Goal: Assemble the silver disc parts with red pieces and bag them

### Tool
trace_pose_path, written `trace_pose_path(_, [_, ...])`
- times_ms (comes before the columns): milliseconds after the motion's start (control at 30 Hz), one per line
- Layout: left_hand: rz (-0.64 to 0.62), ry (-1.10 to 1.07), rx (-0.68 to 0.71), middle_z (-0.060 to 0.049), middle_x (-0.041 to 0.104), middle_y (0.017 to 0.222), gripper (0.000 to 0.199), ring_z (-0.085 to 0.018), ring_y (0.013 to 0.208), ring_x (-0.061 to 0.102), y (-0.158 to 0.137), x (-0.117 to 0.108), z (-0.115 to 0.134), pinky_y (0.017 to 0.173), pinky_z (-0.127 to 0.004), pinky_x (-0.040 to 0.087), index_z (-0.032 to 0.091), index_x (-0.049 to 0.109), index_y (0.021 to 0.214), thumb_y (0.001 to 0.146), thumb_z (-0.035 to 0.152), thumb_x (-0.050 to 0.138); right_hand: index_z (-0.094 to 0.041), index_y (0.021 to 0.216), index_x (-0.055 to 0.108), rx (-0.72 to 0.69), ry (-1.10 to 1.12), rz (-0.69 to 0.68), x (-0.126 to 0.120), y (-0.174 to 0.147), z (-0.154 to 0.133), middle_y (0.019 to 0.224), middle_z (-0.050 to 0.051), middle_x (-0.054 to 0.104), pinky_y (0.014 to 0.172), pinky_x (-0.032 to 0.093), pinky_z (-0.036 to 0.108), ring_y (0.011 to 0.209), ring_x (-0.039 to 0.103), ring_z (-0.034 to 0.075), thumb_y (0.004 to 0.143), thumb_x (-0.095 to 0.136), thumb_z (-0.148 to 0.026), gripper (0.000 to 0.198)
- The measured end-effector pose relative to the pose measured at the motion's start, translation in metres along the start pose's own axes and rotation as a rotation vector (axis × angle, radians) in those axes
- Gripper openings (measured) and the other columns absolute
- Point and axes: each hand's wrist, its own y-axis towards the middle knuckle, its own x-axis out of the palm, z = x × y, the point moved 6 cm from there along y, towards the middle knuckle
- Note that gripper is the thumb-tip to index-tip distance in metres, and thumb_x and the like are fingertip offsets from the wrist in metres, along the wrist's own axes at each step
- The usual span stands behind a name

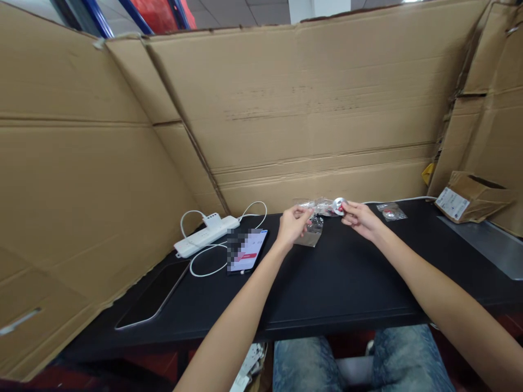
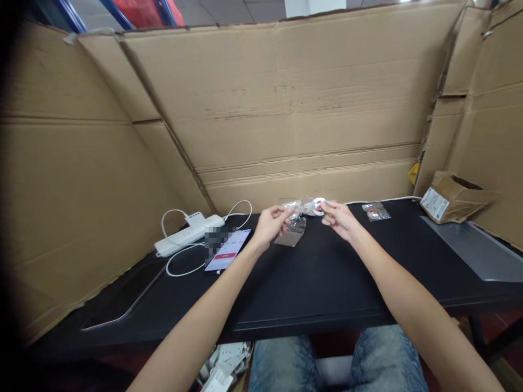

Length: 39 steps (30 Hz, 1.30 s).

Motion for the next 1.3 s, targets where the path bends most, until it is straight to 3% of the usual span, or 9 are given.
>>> trace_pose_path(100, [0.147, 0.264, 0.132, -0.007, 0.068, 0.081, 0.034, -0.027, 0.091, 0.064, -0.001, -0.011, 0.001, 0.078, -0.030, 0.045, 0.020, 0.065, 0.086, 0.070, 0.047, 0.076, -0.019, 0.077, 0.059, -0.011, 0.027, 0.085, -0.013, 0.003, 0.001, 0.051, -0.011, 0.033, 0.042, 0.025, 0.024, 0.042, 0.018, 0.004, 0.068, 0.084, -0.043, 0.036])
trace_pose_path(200, [0.208, 0.575, 0.201, -0.018, 0.065, 0.109, 0.051, -0.042, 0.122, 0.047, -0.005, -0.009, -0.003, 0.100, -0.041, 0.035, 0.017, 0.066, 0.090, 0.057, 0.053, 0.083, -0.019, 0.075, 0.058, 0.004, 0.031, 0.124, -0.019, 0.005, 0.005, 0.053, -0.010, 0.034, 0.042, 0.027, 0.023, 0.042, 0.021, 0.003, 0.065, 0.086, -0.042, 0.038])
trace_pose_path(367, [0.112, 0.750, 0.068, -0.028, 0.057, 0.124, 0.062, -0.054, 0.127, 0.038, -0.004, -0.002, -0.020, 0.105, -0.055, 0.026, 0.014, 0.064, 0.078, 0.044, 0.062, 0.085, -0.018, 0.072, 0.058, 0.027, 0.023, 0.137, -0.017, 0.005, 0.012, 0.054, -0.010, 0.036, 0.043, 0.029, 0.023, 0.042, 0.023, 0.003, 0.064, 0.087, -0.041, 0.038])
trace_pose_path(467, [0.032, 0.749, 0.070, -0.023, 0.065, 0.113, 0.052, -0.048, 0.121, 0.047, -0.001, -0.002, -0.022, 0.101, -0.049, 0.034, 0.018, 0.060, 0.069, 0.049, 0.060, 0.083, -0.018, 0.071, 0.058, 0.030, 0.004, 0.127, -0.011, 0.004, 0.012, 0.054, -0.009, 0.037, 0.043, 0.029, 0.023, 0.042, 0.023, 0.003, 0.065, 0.086, -0.042, 0.038])
trace_pose_path(600, [-0.063, 0.711, 0.077, -0.012, 0.068, 0.084, 0.042, -0.036, 0.099, 0.063, 0.006, -0.002, -0.025, 0.084, -0.037, 0.045, 0.021, 0.060, 0.065, 0.050, 0.050, 0.086, -0.017, 0.074, 0.063, 0.032, -0.047, 0.111, -0.003, 0.003, 0.012, 0.054, -0.008, 0.041, 0.044, 0.029, 0.023, 0.042, 0.024, 0.003, 0.065, 0.085, -0.044, 0.036])
trace_pose_path(767, [-0.085, 0.686, 0.151, -0.008, 0.064, 0.091, 0.048, -0.030, 0.094, 0.061, 0.008, 0.002, -0.025, 0.076, -0.032, 0.044, 0.021, 0.062, 0.084, 0.048, 0.041, 0.086, -0.013, 0.080, 0.069, 0.007, -0.157, 0.077, 0.005, 0.000, 0.012, 0.060, -0.003, 0.056, 0.043, 0.027, 0.024, 0.042, 0.026, 0.002, 0.068, 0.083, -0.044, 0.035])
trace_pose_path(967, [-0.196, 0.603, 0.227, 0.001, 0.061, 0.073, 0.058, -0.020, 0.066, 0.059, 0.003, 0.015, -0.021, 0.062, -0.029, 0.043, 0.018, 0.053, 0.107, 0.058, 0.032, 0.079, -0.011, 0.084, 0.074, -0.035, -0.295, 0.032, 0.017, -0.002, 0.011, 0.063, 0.000, 0.061, 0.043, 0.026, 0.024, 0.041, 0.028, 0.002, 0.070, 0.079, -0.046, 0.038])
trace_pose_path(1133, [-0.206, 0.538, 0.341, 0.001, 0.061, 0.079, 0.058, -0.018, 0.071, 0.058, -0.001, 0.020, -0.008, 0.065, -0.028, 0.042, 0.017, 0.053, 0.113, 0.062, 0.031, 0.077, -0.010, 0.095, 0.077, -0.028, -0.418, 0.025, 0.021, -0.004, 0.013, 0.066, 0.005, 0.066, 0.040, 0.026, 0.021, 0.042, 0.034, 0.004, 0.070, 0.077, -0.049, 0.045])
trace_pose_path(1300, [-0.256, 0.467, 0.416, 0.003, 0.058, 0.074, 0.053, -0.015, 0.064, 0.055, -0.006, 0.026, -0.001, 0.061, -0.026, 0.041, 0.016, 0.053, 0.115, 0.068, 0.030, 0.074, -0.011, 0.100, 0.076, -0.123, -0.507, 0.126, 0.008, 0.000, 0.009, 0.077, 0.008, 0.071, 0.041, 0.029, 0.020, 0.052, 0.049, 0.011, 0.074, 0.072, -0.049, 0.046])
